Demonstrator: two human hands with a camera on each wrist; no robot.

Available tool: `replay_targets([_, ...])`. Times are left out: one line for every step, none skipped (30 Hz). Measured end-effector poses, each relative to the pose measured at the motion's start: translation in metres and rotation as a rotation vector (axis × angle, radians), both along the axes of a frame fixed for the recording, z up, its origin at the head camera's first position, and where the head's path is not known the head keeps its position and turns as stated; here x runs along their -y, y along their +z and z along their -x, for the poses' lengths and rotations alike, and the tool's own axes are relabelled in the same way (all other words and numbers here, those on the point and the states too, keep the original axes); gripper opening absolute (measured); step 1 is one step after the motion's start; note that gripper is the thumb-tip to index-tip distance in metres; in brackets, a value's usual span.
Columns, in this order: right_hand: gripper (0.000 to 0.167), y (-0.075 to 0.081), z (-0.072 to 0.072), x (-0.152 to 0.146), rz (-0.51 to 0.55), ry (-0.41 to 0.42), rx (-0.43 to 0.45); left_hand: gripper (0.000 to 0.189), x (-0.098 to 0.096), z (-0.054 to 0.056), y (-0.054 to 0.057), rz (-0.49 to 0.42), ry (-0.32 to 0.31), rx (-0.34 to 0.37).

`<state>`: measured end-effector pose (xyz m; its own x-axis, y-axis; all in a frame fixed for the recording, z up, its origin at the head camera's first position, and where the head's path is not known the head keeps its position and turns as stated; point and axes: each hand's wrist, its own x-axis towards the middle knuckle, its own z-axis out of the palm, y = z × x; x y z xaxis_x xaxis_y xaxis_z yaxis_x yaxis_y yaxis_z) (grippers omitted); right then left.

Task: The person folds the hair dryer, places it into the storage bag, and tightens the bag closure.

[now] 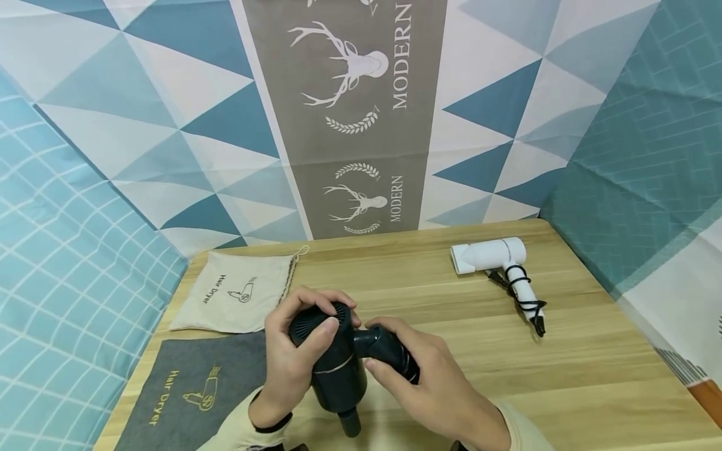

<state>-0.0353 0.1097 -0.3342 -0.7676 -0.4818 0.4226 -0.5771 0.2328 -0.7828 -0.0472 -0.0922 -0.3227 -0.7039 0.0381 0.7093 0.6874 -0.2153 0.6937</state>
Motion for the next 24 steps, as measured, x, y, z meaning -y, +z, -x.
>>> replay_targets([0.043,0.0,0.0,0.0,-0.002,-0.007,0.002,0.008,-0.001,0.0,0.0,-0.004,-0.003,0.003])
replay_targets([0.043,-0.001,0.0,0.0,0.0,-0.01,-0.003,0.008,-0.001,0.0,-0.001,-0.011,-0.009,0.008])
replay_targets([0.043,-0.001,0.0,0.0,0.004,-0.012,-0.011,0.008,-0.001,0.0,-0.001,-0.019,-0.012,0.013])
replay_targets([0.043,-0.002,0.0,0.0,0.012,-0.009,-0.028,0.008,-0.001,0.0,-0.001,-0.028,-0.017,0.018])
replay_targets([0.044,-0.002,0.001,0.001,0.017,-0.008,-0.045,0.008,-0.001,0.0,-0.002,-0.037,-0.019,0.019])
replay_targets([0.044,-0.002,0.001,0.002,0.022,-0.006,-0.063,0.008,-0.001,-0.001,-0.002,-0.045,-0.021,0.022])
replay_targets([0.044,-0.001,0.001,0.002,0.027,-0.004,-0.075,0.008,-0.001,-0.001,-0.002,-0.052,-0.021,0.022])
replay_targets([0.045,-0.001,0.002,0.003,0.034,-0.002,-0.092,0.008,-0.001,-0.001,-0.001,-0.057,-0.022,0.021])
replay_targets([0.044,-0.001,0.002,0.004,0.037,-0.004,-0.094,0.008,0.0,-0.001,-0.001,-0.058,-0.019,0.019])
replay_targets([0.044,0.0,0.002,0.005,0.041,-0.003,-0.102,0.009,0.001,-0.001,0.0,-0.06,-0.018,0.017])
replay_targets([0.044,0.0,0.002,0.006,0.044,-0.007,-0.101,0.009,0.002,-0.001,0.0,-0.06,-0.015,0.014])
replay_targets([0.044,0.0,0.002,0.007,0.046,-0.014,-0.092,0.009,0.002,0.0,0.001,-0.06,-0.013,0.014])
replay_targets([0.043,0.0,0.002,0.008,0.048,-0.021,-0.083,0.009,0.003,0.0,0.001,-0.06,-0.012,0.013])
replay_targets([0.044,0.0,0.001,0.009,0.055,-0.025,-0.086,0.009,0.003,0.0,0.001,-0.059,-0.01,0.01])
replay_targets([0.044,0.0,0.001,0.01,0.06,-0.029,-0.083,0.009,0.004,0.0,0.002,-0.059,-0.008,0.007])
replay_targets([0.044,0.0,0.001,0.011,0.067,-0.031,-0.088,0.009,0.004,0.001,0.002,-0.058,-0.006,0.004])
replay_targets([0.043,-0.001,0.001,0.011,0.072,-0.035,-0.085,0.009,0.005,0.001,0.002,-0.058,-0.001,0.0])
replay_targets([0.043,-0.001,0.001,0.013,0.079,-0.038,-0.084,0.01,0.005,0.001,0.002,-0.059,0.002,-0.003])
replay_targets([0.043,-0.002,0.0,0.014,0.09,-0.037,-0.088,0.01,0.005,0.001,0.002,-0.062,0.004,-0.006])
replay_targets([0.044,-0.002,0.0,0.015,0.106,-0.035,-0.092,0.01,0.006,0.0,0.002,-0.065,0.009,-0.009])
replay_targets([0.044,-0.004,0.0,0.017,0.127,-0.034,-0.093,0.01,0.006,0.0,0.002,-0.069,0.014,-0.011])
replay_targets([0.044,-0.005,0.0,0.019,0.15,-0.034,-0.095,0.011,0.006,0.0,0.002,-0.074,0.019,-0.012])
replay_targets([0.044,-0.006,-0.001,0.021,0.176,-0.035,-0.098,0.011,0.006,0.0,0.001,-0.079,0.021,-0.011])
replay_targets([0.044,-0.008,-0.001,0.024,0.201,-0.04,-0.102,0.012,0.006,0.0,0.001,-0.084,0.022,-0.008])
